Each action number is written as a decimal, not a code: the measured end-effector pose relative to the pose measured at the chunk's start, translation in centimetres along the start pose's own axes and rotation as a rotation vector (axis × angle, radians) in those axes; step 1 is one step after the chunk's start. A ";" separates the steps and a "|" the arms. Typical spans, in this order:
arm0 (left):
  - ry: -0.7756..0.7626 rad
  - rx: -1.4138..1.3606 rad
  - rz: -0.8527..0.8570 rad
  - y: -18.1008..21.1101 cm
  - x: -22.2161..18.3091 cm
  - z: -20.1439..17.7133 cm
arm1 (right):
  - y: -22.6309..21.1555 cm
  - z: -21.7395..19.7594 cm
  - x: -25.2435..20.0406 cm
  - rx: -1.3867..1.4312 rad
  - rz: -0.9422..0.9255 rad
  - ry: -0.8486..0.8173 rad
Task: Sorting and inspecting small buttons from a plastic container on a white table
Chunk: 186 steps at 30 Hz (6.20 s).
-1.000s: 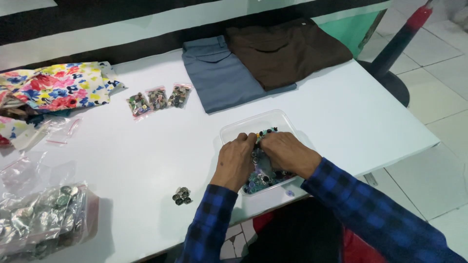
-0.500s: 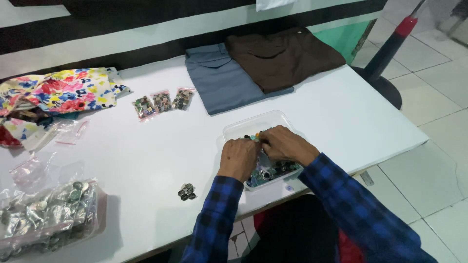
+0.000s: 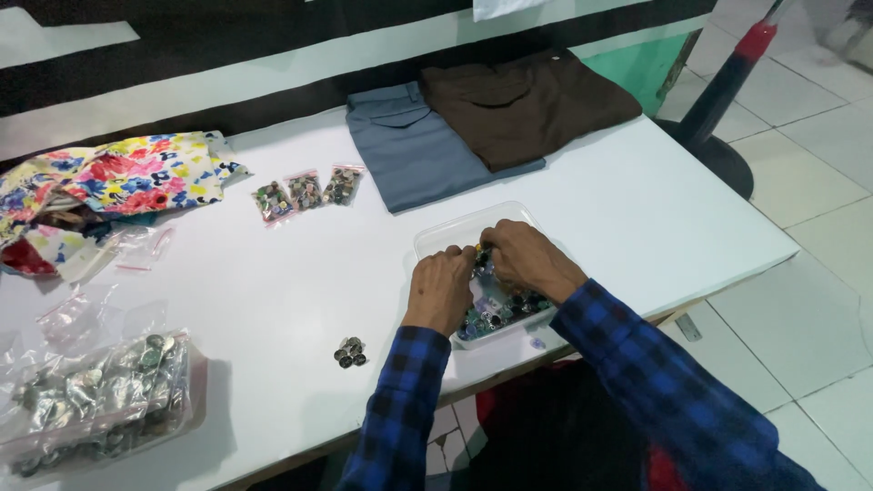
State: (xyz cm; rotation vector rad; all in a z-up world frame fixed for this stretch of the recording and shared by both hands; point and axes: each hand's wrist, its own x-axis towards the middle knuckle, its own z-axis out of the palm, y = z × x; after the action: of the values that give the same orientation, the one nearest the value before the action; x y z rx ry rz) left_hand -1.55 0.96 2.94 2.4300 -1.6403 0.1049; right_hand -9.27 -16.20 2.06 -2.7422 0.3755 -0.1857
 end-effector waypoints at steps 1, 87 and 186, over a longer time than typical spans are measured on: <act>-0.001 0.002 -0.001 0.0 0.0 -0.1 | -0.7 -0.4 -0.2 0.002 -0.001 0.000; 0.033 -0.104 0.007 0.4 -1.2 -0.6 | -4.6 -2.1 -1.5 -0.053 0.000 -0.046; 0.501 -0.364 -0.111 -1.8 -3.4 1.0 | -10.6 -6.3 -3.9 0.101 -0.053 -0.515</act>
State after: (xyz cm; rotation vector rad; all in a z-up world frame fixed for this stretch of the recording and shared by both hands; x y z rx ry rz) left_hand -1.25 4.48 1.17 2.0035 -1.1837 0.3353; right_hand -11.62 -7.74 11.53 -2.5756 0.1440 0.4676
